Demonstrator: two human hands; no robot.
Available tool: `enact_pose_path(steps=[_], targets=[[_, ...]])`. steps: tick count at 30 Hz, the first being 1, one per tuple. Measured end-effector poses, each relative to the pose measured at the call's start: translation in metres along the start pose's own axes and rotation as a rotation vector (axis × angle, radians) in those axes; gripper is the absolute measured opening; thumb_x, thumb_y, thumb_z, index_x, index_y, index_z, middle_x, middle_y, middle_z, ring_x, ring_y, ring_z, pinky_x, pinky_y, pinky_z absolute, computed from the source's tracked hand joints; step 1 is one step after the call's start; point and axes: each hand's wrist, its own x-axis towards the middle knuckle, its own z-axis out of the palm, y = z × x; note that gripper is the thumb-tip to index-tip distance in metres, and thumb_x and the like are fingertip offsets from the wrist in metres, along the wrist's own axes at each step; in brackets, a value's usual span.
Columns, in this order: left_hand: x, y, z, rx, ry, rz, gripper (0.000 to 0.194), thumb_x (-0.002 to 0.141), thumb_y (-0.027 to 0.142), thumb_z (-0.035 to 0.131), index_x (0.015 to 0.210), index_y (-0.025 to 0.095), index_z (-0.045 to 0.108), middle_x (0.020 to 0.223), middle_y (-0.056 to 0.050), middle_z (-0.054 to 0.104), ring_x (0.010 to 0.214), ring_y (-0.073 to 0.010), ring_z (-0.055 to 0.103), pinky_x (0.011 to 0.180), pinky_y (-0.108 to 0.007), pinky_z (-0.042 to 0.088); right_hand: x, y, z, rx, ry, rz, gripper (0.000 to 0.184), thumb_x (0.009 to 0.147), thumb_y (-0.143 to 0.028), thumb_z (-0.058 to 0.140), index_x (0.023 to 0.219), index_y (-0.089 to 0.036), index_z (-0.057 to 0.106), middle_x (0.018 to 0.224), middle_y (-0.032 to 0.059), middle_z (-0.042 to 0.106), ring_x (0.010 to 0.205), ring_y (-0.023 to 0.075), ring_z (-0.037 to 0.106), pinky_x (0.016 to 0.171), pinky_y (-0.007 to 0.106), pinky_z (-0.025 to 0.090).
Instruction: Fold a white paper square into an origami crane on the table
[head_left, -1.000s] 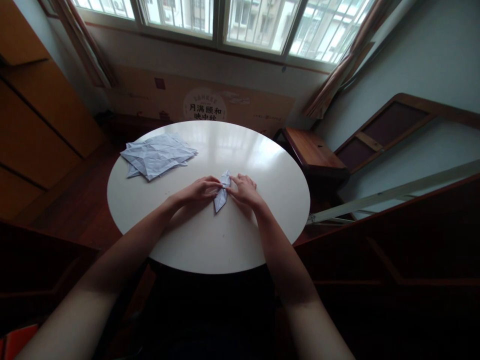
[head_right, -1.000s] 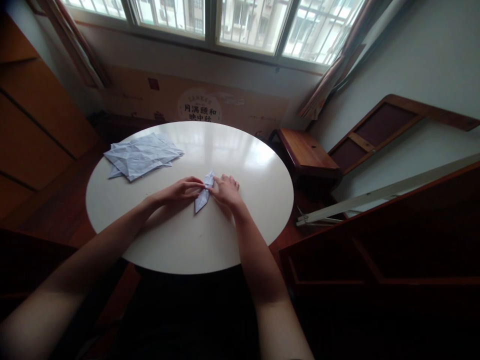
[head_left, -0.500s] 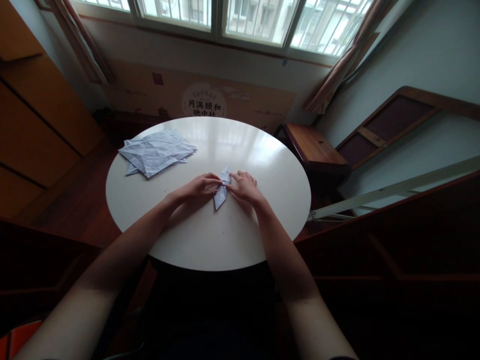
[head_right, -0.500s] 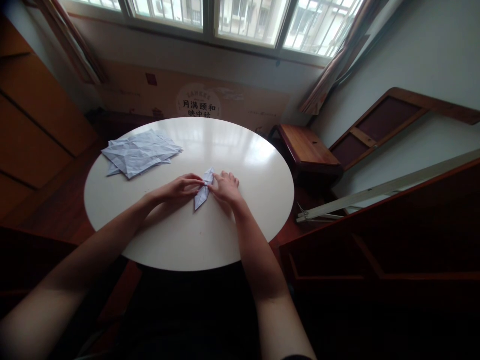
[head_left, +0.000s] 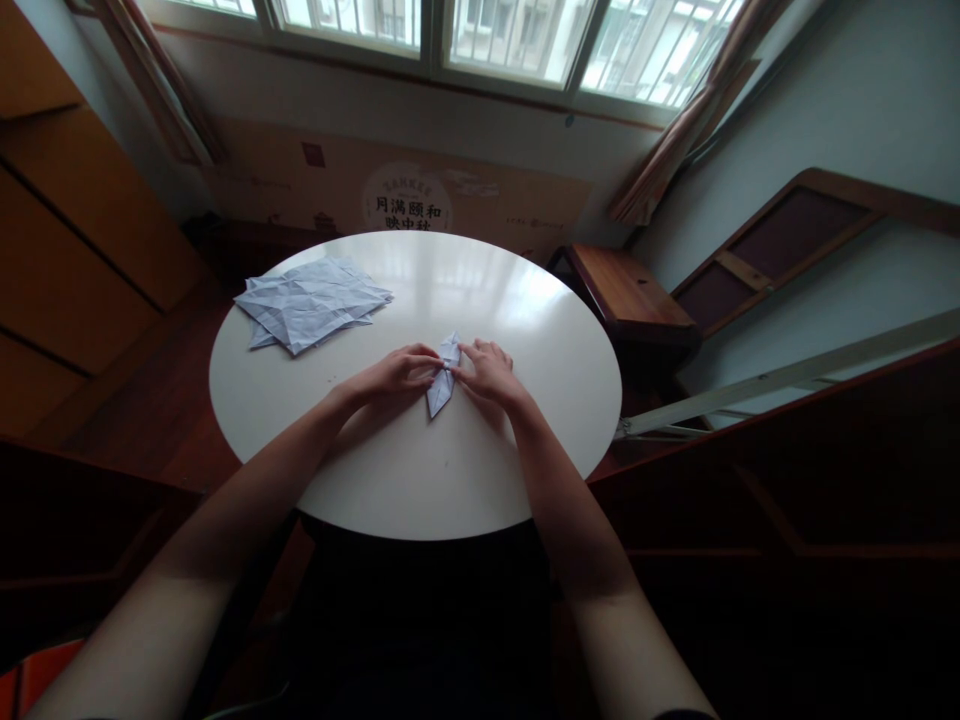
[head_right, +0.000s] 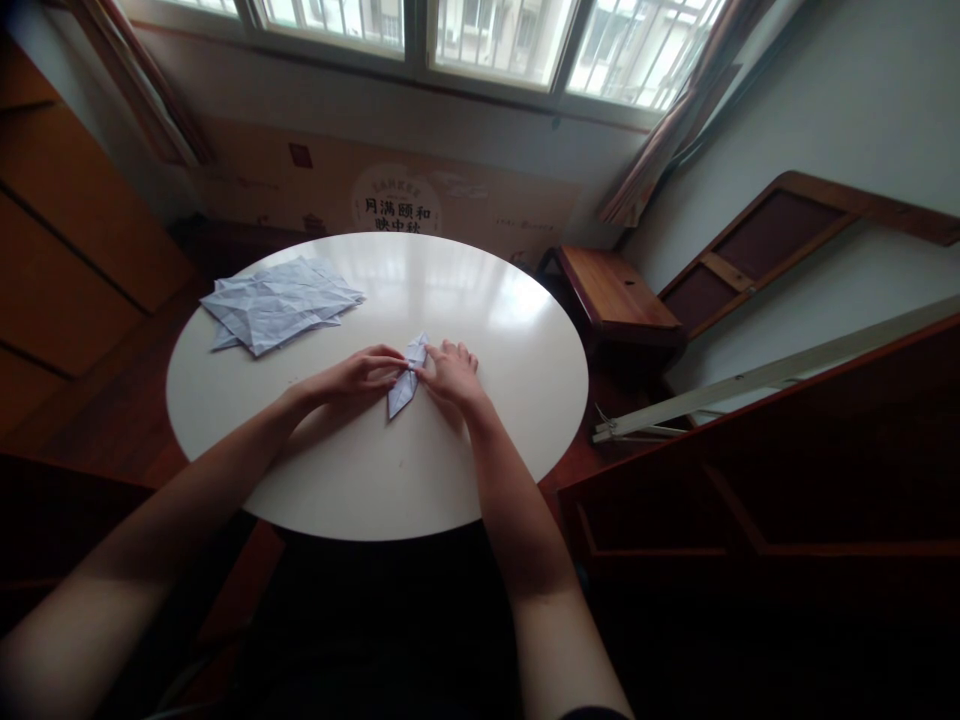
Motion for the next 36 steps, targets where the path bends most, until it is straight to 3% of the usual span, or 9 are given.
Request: enact_pose_path(steps=[19,36], targets=[[-0.0009,-0.0019,0.0011,0.020,0.000,-0.018,0.037,0.093,0.038,0.059,0.124,0.020,0.067,0.125,-0.011,0.061,0.117,-0.0239,0.058,0.107,-0.037,0.046,0.0025,0.0020,0.0022,0.004,-0.018,0.006,0.067,0.094,-0.062,0.044,0.152,-0.030,0.037,0.160,0.0110,0.030,0.148,0.0361,0.022,0.117,0.053,0.020],[0.0007,-0.0011,0.0010,0.024,0.010,0.004,0.036,0.092,0.037,0.059,0.122,0.019,0.068,0.122,-0.012,0.063,0.113,-0.0250,0.061,0.103,-0.039,0.048,0.0006,0.0007,0.0003,-0.005,-0.005,0.002,0.061,0.094,-0.057,0.048,0.149,-0.030,0.041,0.159,0.0106,0.032,0.146,0.0346,0.025,0.116,0.050,0.022]])
